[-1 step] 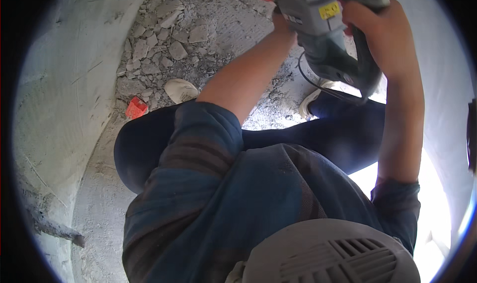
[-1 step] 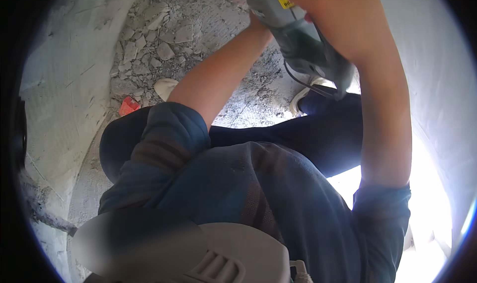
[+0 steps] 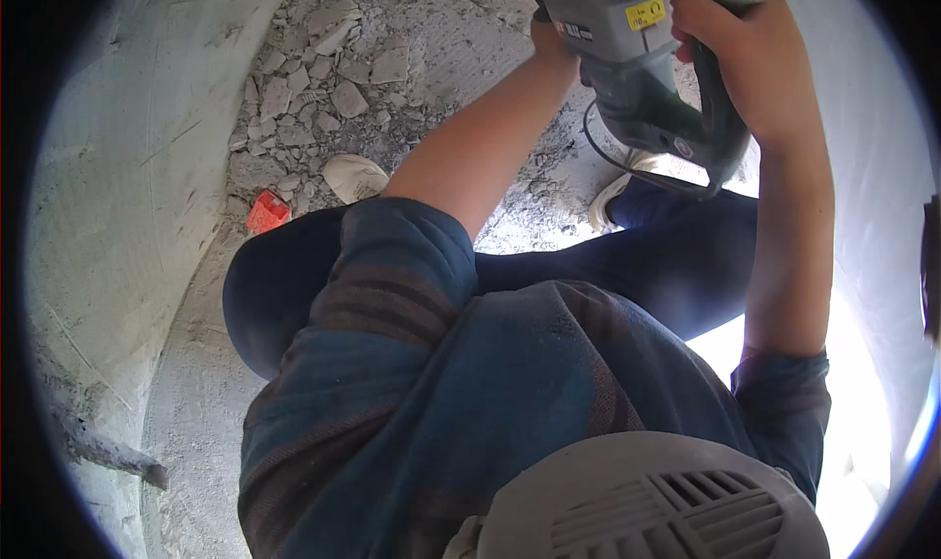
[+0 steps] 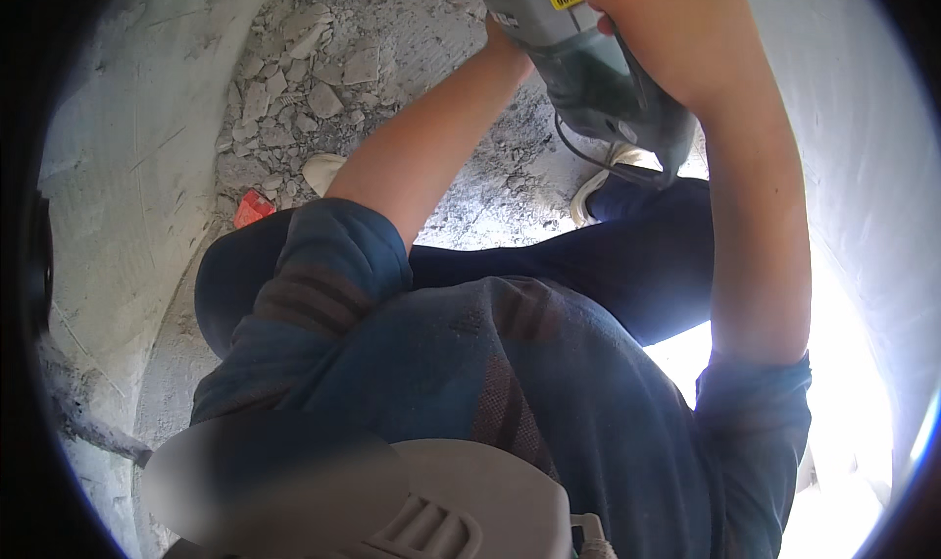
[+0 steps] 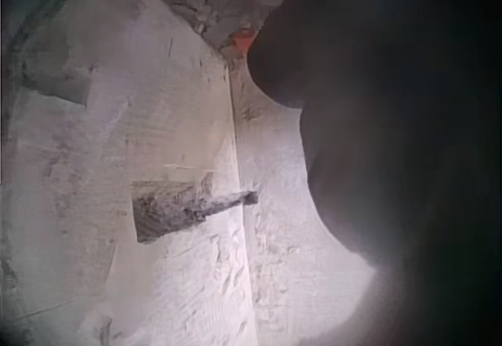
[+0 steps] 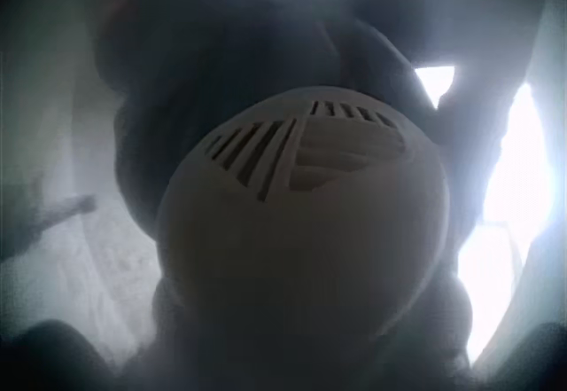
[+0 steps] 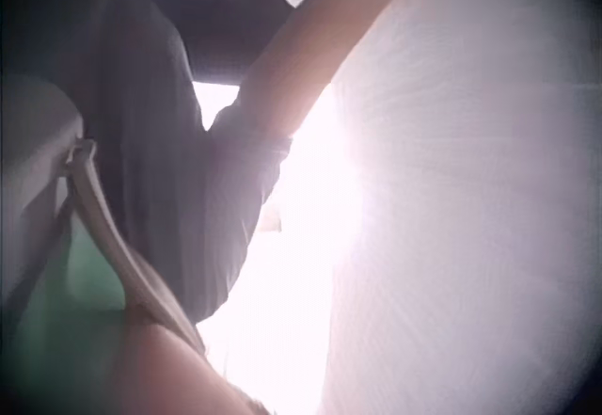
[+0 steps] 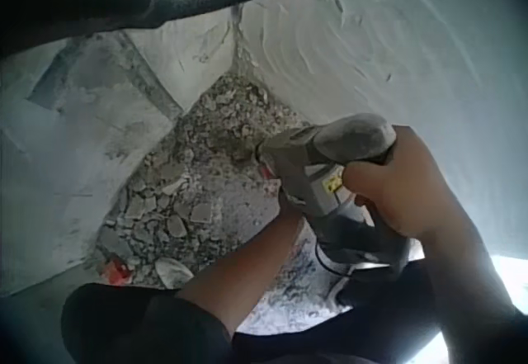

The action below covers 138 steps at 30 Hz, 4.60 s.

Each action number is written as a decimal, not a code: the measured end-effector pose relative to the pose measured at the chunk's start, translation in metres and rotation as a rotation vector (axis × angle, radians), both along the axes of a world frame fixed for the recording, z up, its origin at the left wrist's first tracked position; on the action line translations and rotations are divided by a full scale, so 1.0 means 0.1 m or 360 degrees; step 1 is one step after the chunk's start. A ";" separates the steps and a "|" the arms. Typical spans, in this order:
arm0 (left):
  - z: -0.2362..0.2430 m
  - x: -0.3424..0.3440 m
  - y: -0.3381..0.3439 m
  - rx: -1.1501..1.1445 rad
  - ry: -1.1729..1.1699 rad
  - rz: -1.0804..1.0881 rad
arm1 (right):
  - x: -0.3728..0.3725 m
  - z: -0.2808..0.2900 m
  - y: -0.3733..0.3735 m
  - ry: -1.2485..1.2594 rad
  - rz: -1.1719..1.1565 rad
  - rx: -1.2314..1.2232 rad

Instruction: Operating a rotary hammer to break and drill into a concrete floor.

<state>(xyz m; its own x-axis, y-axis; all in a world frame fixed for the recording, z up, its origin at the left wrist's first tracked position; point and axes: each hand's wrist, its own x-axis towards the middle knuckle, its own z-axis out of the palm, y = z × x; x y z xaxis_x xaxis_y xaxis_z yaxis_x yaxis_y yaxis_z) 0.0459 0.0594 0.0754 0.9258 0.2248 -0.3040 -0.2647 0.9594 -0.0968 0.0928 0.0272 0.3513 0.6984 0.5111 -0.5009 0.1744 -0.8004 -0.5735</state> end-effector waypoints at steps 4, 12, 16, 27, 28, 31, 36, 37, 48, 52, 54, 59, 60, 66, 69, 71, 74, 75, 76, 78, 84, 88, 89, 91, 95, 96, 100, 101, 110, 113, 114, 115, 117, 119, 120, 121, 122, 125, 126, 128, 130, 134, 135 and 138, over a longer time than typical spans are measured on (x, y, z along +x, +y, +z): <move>-0.33 -0.11 -0.08 0.0105 0.0120 0.0024 | -0.20 -0.17 -0.19 -0.0208 0.0024 -0.0150; -1.53 -0.87 -0.51 0.1137 0.0658 -0.0249 | -1.22 -1.11 -1.62 0.0538 -0.0767 0.0467; -1.77 -1.20 -0.26 0.3071 0.1101 -0.0855 | -1.45 -1.42 -1.90 0.0936 -0.1247 0.0590; -1.79 -1.09 -0.10 0.2557 0.1029 -0.0784 | -1.33 -1.68 -1.93 0.0645 -0.0929 0.0699; -1.74 -1.05 0.01 0.2640 0.1018 -0.0733 | -1.31 -1.72 -1.91 0.0789 -0.1036 0.0752; -1.62 -0.84 0.46 0.3684 0.1176 -0.0972 | -1.24 -1.71 -1.79 0.1056 -0.1345 0.0739; -1.62 -0.55 0.47 0.1957 0.1283 -0.0617 | -0.85 -1.29 -1.56 0.0632 -0.0958 0.0808; -1.59 -0.50 0.30 0.1744 0.1271 -0.0516 | -0.70 -1.17 -1.54 0.0611 -0.0794 0.0950; -1.15 -0.67 -0.57 0.1813 0.0872 -0.0490 | -0.54 -0.90 -1.73 0.0718 -0.0836 0.0726; -1.42 -0.86 -0.54 0.0883 0.0794 -0.0420 | -1.02 -1.14 -1.90 0.0815 -0.0795 0.0614; -1.53 -0.99 -0.41 0.1739 0.0735 -0.0363 | -1.22 -1.33 -1.95 0.0858 -0.0740 0.0716; -1.57 -1.21 -0.10 0.1717 0.0973 -0.0820 | -1.30 -1.56 -1.98 0.1006 -0.0721 0.0764; -1.55 -1.20 -0.09 0.1753 0.0989 -0.0861 | -1.27 -1.56 -1.97 0.1046 -0.0745 0.0777; -1.48 -0.98 -0.35 0.2047 0.0987 -0.0481 | -0.91 -1.34 -1.89 0.1003 -0.0770 0.0737; -1.45 -0.84 -0.52 0.1821 0.0630 -0.0253 | -0.74 -1.22 -1.92 0.0896 -0.0772 0.0747; -1.39 -0.79 -0.61 0.1626 0.0712 -0.0213 | -0.68 -1.18 -1.95 0.0892 -0.0755 0.0770; -1.30 -0.78 -0.73 0.1142 0.0806 -0.0204 | -0.66 -1.18 -2.00 0.0876 -0.0721 0.0806; -1.30 -0.80 -0.76 0.0622 0.0716 -0.0154 | -0.67 -1.19 -2.01 0.0879 -0.0646 0.0719; -1.32 -0.83 -0.76 0.0603 0.0795 -0.0186 | -0.68 -1.21 -2.02 0.0879 -0.0568 0.0629; -1.45 -0.94 -0.73 0.0605 0.0675 0.0010 | -0.72 -1.26 -2.03 0.0926 -0.0565 0.0617; -1.93 -1.42 -0.35 0.1671 0.1190 -0.0557 | -0.80 -1.37 -1.96 0.1229 -0.0592 0.0751; -1.62 -1.37 -0.44 0.1529 0.1099 -0.0429 | -0.81 -1.33 -1.98 0.1177 -0.0484 0.0714; -1.47 -1.31 -0.54 0.0983 0.1003 -0.0184 | -0.79 -1.30 -2.00 0.1147 -0.0492 0.0673; -1.17 -1.16 -0.71 0.0246 0.0850 0.0202 | -0.77 -1.22 -2.06 0.1127 -0.0505 0.0632; -0.94 -0.94 -0.93 0.0295 0.0820 0.0176 | -0.70 -1.10 -2.17 0.0794 -0.0238 0.0526; -0.97 -0.93 -0.93 0.0352 0.0839 0.0125 | -0.69 -1.09 -2.18 0.0725 -0.0138 0.0486; -1.28 -1.10 -0.80 0.0979 0.1016 -0.0275 | -0.70 -1.16 -2.20 0.0838 -0.0523 0.0583; -1.35 -1.18 -0.74 0.1222 0.1069 -0.0388 | -0.72 -1.19 -2.20 0.0841 -0.0530 0.0586; -1.14 -1.29 -0.63 0.0528 0.0967 -0.0424 | -0.55 -1.06 -2.31 0.1102 -0.0445 0.0606; -0.80 -1.19 -0.74 0.0384 0.0935 -0.0413 | -0.38 -0.82 -2.28 0.1098 -0.0467 0.0671; -0.67 -1.18 -0.76 0.0308 0.0817 -0.0450 | -0.33 -0.74 -2.27 0.1112 -0.0468 0.0721; -0.55 -1.19 -0.80 0.0251 0.0917 -0.0448 | -0.28 -0.65 -2.27 0.1128 -0.0471 0.0764; -0.32 -1.21 -0.76 0.0706 0.0983 -0.0812 | -0.20 -0.48 -2.27 0.1306 -0.0618 0.0865; -0.14 -1.21 -0.64 0.0987 0.1128 -0.1048 | -0.15 -0.34 -2.26 0.1421 -0.0836 0.0911; -0.06 -1.20 -0.59 0.1102 0.1228 -0.1190 | -0.14 -0.30 -2.24 0.1415 -0.0870 0.0926; 0.00 -1.18 -0.54 0.1208 0.1321 -0.1339 | -0.15 -0.27 -2.22 0.1443 -0.1061 0.0949; 0.07 -1.16 -0.51 0.1174 0.1355 -0.1365 | -0.17 -0.24 -2.19 0.1464 -0.1305 0.0904; 0.22 -1.09 -0.49 0.1068 0.1446 -0.1449 | -0.24 -0.18 -2.10 0.1368 -0.1505 0.0957; 0.26 -1.07 -0.48 0.1036 0.1476 -0.1477 | -0.29 -0.15 -2.06 0.1318 -0.1492 0.0991; 0.31 -1.04 -0.47 0.1233 0.1325 -0.1704 | -0.36 -0.13 -1.95 0.1185 -0.1546 0.0834; 0.33 -1.03 -0.42 0.1441 0.1139 -0.1878 | -0.47 -0.12 -1.80 0.1044 -0.1589 0.0737; 0.26 -1.15 -0.23 0.1132 0.1189 -0.1837 | -0.83 -0.09 -1.50 0.0877 -0.1531 0.0758; 0.23 -1.20 -0.16 0.1112 0.1110 -0.1861 | -0.93 -0.09 -1.42 0.0843 -0.1544 0.0777; 0.15 -1.31 -0.04 0.1397 0.0901 -0.1971 | -1.13 -0.09 -1.32 0.0822 -0.1609 0.0832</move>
<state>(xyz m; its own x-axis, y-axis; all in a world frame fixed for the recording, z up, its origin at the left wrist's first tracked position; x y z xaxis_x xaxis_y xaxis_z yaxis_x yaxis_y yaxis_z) -0.0851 0.0551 0.0901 0.4819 -0.2554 -0.8382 0.8628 0.3050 0.4031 -0.0202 -0.1050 0.3422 0.6764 0.0811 -0.7320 -0.7252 -0.1004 -0.6812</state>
